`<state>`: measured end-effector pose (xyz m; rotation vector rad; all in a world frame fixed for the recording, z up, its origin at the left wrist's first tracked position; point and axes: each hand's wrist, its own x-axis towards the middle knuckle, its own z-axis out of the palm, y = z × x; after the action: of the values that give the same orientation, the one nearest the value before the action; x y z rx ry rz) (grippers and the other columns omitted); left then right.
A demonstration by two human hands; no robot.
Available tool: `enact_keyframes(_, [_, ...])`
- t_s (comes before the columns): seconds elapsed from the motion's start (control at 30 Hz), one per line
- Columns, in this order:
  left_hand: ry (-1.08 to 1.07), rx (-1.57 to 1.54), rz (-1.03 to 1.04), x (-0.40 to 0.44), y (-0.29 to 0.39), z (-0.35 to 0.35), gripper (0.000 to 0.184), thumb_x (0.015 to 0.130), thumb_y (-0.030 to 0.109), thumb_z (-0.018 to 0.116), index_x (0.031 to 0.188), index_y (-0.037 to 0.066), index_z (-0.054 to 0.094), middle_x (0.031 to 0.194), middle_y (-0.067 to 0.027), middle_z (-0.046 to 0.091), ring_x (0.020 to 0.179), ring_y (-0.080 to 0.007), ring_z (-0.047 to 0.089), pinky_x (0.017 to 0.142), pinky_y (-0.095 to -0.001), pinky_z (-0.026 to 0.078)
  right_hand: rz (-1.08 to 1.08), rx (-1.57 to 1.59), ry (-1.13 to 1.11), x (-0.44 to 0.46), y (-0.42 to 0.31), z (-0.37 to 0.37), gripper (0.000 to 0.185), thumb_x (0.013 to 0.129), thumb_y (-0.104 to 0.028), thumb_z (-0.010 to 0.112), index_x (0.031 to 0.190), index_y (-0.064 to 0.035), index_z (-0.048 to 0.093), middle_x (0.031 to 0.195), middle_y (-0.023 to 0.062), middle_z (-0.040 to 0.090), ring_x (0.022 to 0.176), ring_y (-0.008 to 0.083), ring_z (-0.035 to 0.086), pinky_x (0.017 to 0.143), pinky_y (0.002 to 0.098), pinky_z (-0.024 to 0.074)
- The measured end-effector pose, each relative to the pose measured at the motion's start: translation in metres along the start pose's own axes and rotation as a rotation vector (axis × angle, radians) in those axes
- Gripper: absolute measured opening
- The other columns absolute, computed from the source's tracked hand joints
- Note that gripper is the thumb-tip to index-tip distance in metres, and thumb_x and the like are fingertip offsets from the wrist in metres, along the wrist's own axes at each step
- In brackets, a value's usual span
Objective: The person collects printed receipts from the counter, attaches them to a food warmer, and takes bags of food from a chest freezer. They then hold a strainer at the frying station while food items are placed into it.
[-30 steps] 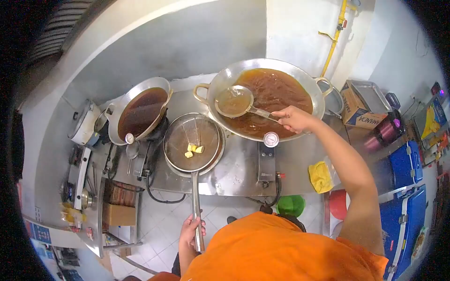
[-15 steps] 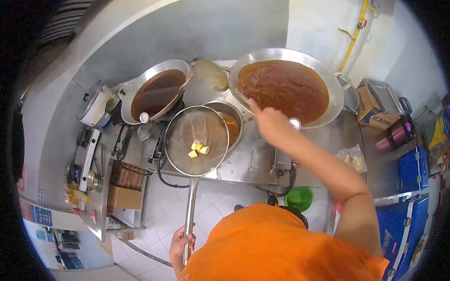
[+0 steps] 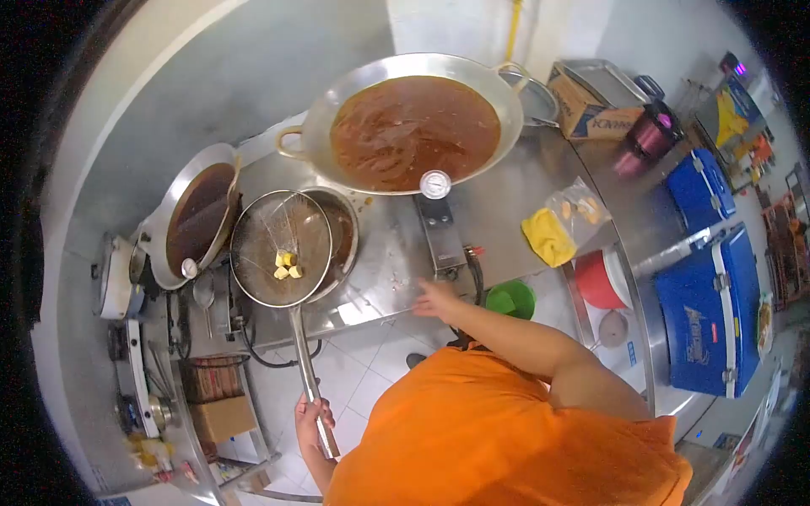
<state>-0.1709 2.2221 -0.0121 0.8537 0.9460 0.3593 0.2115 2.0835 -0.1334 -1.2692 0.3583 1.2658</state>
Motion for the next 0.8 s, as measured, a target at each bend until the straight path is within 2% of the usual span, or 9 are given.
enact_keyframes(0.1, [-0.001, 0.040, -0.049, 0.018, 0.010, 0.002, 0.048, 0.091, 0.010, 0.063, 0.138, 0.006, 0.053, 0.071, -0.0046, 0.059, 0.049, -0.0102, 0.053, 0.044, -0.0243, 0.046, -0.237, -0.053, 0.354, 0.015, 0.008, -0.049, 0.049, 0.098, -0.042, 0.063, 0.120, 0.0011, 0.058, 0.113, 0.0224, 0.065, 0.086, 0.0346, 0.072, 0.072, 0.0404, 0.0614])
enact_keyframes(0.2, [-0.032, 0.107, -0.079, 0.027, 0.017, 0.001, 0.050, 0.093, 0.012, 0.062, 0.141, 0.005, 0.050, 0.074, -0.0060, 0.060, 0.050, -0.0111, 0.054, 0.045, -0.0248, 0.049, -0.362, -0.735, 0.350, 0.020, -0.002, -0.069, 0.040, 0.095, -0.038, 0.065, 0.096, 0.0018, 0.068, 0.092, 0.0222, 0.072, 0.080, 0.0361, 0.072, 0.072, 0.0434, 0.0610])
enact_keyframes(0.3, [-0.034, 0.245, -0.116, 0.032, 0.022, 0.000, 0.048, 0.096, 0.013, 0.058, 0.142, 0.003, 0.048, 0.076, -0.0084, 0.062, 0.052, -0.0139, 0.057, 0.047, -0.0277, 0.052, -0.656, -1.194, 0.611, 0.054, 0.020, -0.074, 0.040, 0.093, -0.034, 0.063, 0.085, 0.0039, 0.073, 0.080, 0.0236, 0.071, 0.082, 0.0381, 0.073, 0.076, 0.0466, 0.0599])
enact_keyframes(0.5, [-0.013, 0.501, -0.179, 0.033, 0.033, 0.007, 0.042, 0.099, 0.011, 0.056, 0.139, -0.001, 0.047, 0.085, -0.0140, 0.067, 0.064, -0.0192, 0.066, 0.056, -0.0314, 0.057, -0.672, -1.225, 0.489, -0.042, -0.064, -0.097, 0.038, 0.088, -0.037, 0.064, 0.085, 0.0006, 0.072, 0.087, 0.0241, 0.070, 0.081, 0.0413, 0.069, 0.073, 0.0531, 0.0549])
enact_keyframes(0.57, [0.017, 0.718, -0.144, 0.038, 0.041, -0.005, 0.038, 0.096, 0.010, 0.063, 0.130, -0.002, 0.052, 0.090, -0.0138, 0.068, 0.067, -0.0188, 0.067, 0.058, -0.0301, 0.056, -0.975, -0.886, 0.860, -0.063, -0.084, -0.146, 0.037, 0.086, -0.039, 0.066, 0.090, -0.0030, 0.069, 0.084, 0.0224, 0.068, 0.078, 0.0428, 0.066, 0.069, 0.0539, 0.0530])
enact_keyframes(0.63, [0.088, 1.056, -0.037, 0.048, 0.050, -0.029, 0.032, 0.093, 0.011, 0.068, 0.120, -0.002, 0.056, 0.094, -0.0101, 0.069, 0.067, -0.0171, 0.067, 0.056, -0.0275, 0.053, -1.046, -0.982, 1.149, -0.071, -0.110, -0.223, 0.038, 0.081, -0.037, 0.073, 0.103, -0.0073, 0.066, 0.104, 0.0192, 0.065, 0.098, 0.0386, 0.063, 0.079, 0.0480, 0.0516])
enact_keyframes(0.7, [0.327, 1.158, 0.638, 0.068, 0.053, -0.058, 0.038, 0.093, 0.019, 0.062, 0.126, -0.001, 0.061, 0.072, -0.0046, 0.059, 0.053, -0.0146, 0.048, 0.050, -0.0245, 0.040, -0.949, -1.133, 1.254, -0.078, -0.136, -0.278, 0.047, 0.079, -0.035, 0.075, 0.117, -0.0111, 0.065, 0.123, 0.0168, 0.058, 0.118, 0.0365, 0.054, 0.089, 0.0475, 0.0467])
enact_keyframes(0.77, [0.559, 0.522, 0.470, 0.046, 0.104, 0.057, 0.042, 0.096, 0.020, 0.062, 0.130, -0.004, 0.058, 0.094, -0.0143, 0.066, 0.062, -0.0178, 0.054, 0.054, -0.0314, 0.046, -0.805, -1.284, 1.277, -0.081, -0.157, -0.303, 0.051, 0.079, -0.032, 0.076, 0.126, -0.0135, 0.064, 0.132, 0.0140, 0.054, 0.128, 0.0360, 0.046, 0.098, 0.0492, 0.0400])
enact_keyframes(0.8, [0.443, 0.765, 0.542, 0.042, 0.113, 0.082, 0.047, 0.096, 0.023, 0.064, 0.134, -0.002, 0.056, 0.102, -0.0156, 0.066, 0.074, -0.0220, 0.058, 0.058, -0.0404, 0.047, -0.763, -1.342, 1.284, -0.076, -0.165, -0.312, 0.052, 0.080, -0.031, 0.075, 0.128, -0.0148, 0.064, 0.132, 0.0134, 0.053, 0.129, 0.0360, 0.044, 0.100, 0.0504, 0.0375])
